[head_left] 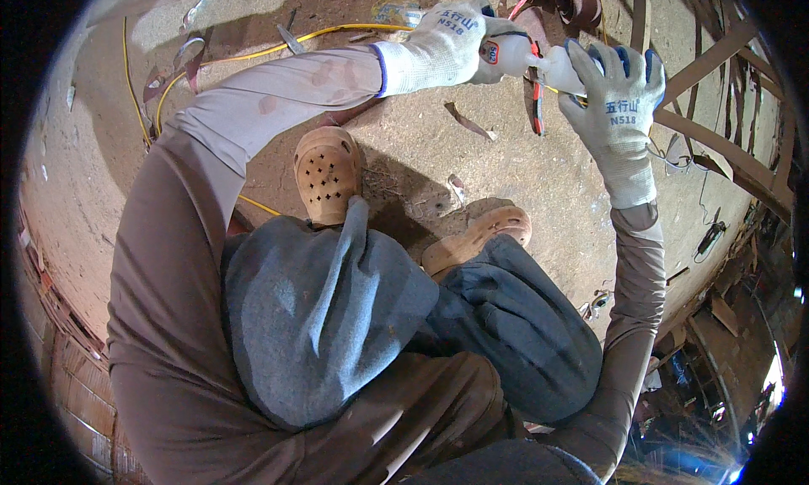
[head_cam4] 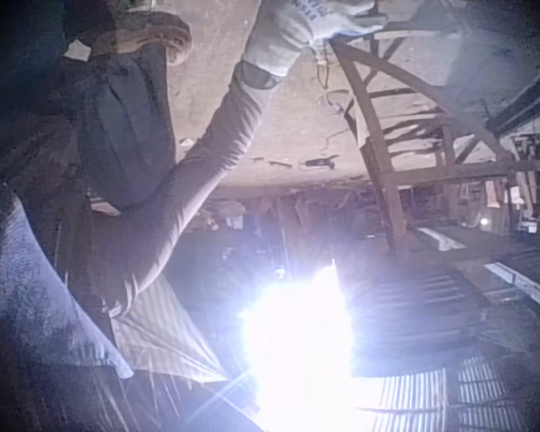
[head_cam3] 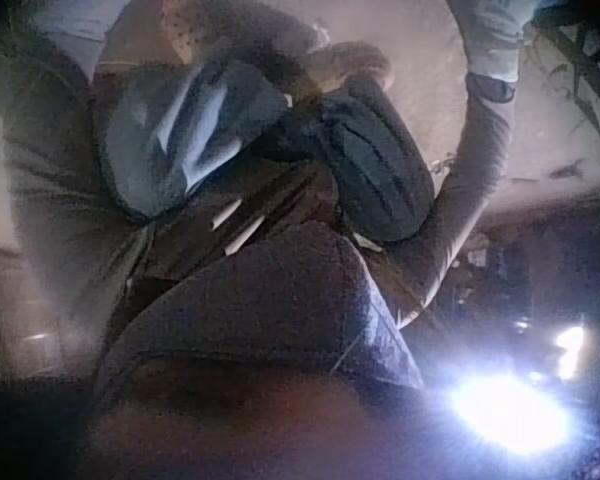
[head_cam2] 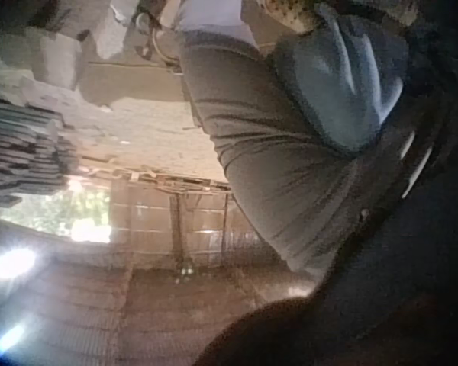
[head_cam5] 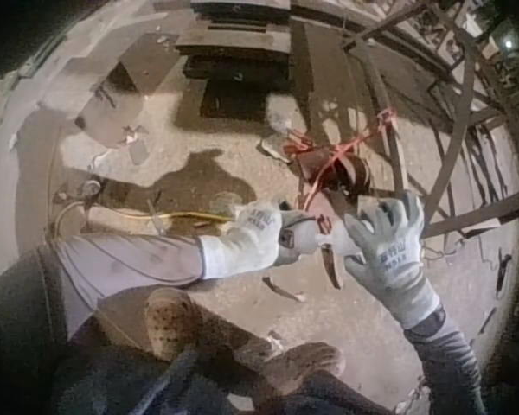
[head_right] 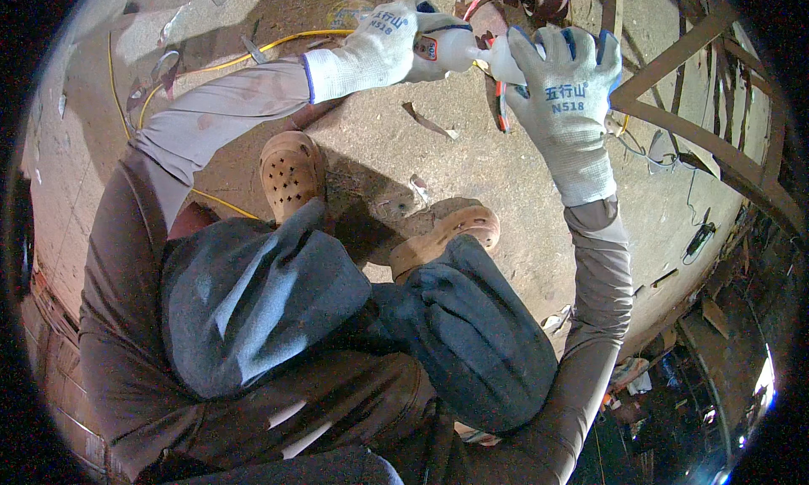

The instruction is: The person sits on the floor and applies glue from a white bottle to a small round object using a red-handled tool. They then stand and apply glue to a green slatted wooden frame.

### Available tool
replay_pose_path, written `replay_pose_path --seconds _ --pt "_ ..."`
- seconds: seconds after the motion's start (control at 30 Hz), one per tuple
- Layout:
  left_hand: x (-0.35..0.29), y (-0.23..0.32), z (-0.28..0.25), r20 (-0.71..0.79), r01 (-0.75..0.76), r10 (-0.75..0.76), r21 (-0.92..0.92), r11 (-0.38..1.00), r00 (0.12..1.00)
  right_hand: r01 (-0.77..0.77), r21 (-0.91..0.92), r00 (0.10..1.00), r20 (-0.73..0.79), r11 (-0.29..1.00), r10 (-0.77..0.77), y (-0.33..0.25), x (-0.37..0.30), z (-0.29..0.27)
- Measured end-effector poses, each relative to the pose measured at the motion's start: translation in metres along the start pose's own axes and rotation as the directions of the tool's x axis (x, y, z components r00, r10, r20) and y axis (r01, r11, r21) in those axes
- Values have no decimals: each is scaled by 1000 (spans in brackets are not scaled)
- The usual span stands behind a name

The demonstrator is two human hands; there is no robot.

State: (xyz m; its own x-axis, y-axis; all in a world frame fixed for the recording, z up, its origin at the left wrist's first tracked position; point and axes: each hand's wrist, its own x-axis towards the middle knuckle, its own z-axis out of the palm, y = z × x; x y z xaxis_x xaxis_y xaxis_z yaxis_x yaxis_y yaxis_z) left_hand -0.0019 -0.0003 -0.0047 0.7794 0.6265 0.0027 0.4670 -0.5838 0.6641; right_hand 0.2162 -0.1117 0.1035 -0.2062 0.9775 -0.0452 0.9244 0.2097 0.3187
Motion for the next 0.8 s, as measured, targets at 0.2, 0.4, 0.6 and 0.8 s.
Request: replay_pose_path --seconds 0.2,0.4,0.6,0.8 --pt "0 1 4 -41 11 -15 -78 997 999 0 -11 1000 4 1000 0 0 0 -1" --pt "1 1 5 -55 17 -18 -20 1000 998 8 2 1000 -22 1000 -8 1 0 -2" --pt "0 -4 12 -68 8 -10 -29 1000 998 7 -13 1000 -8 1000 -7 0 0 -1" --pt "0 -2 10 -65 -8 8 11 1000 998 0 -31 1000 22 1000 1 -2 0 -5"
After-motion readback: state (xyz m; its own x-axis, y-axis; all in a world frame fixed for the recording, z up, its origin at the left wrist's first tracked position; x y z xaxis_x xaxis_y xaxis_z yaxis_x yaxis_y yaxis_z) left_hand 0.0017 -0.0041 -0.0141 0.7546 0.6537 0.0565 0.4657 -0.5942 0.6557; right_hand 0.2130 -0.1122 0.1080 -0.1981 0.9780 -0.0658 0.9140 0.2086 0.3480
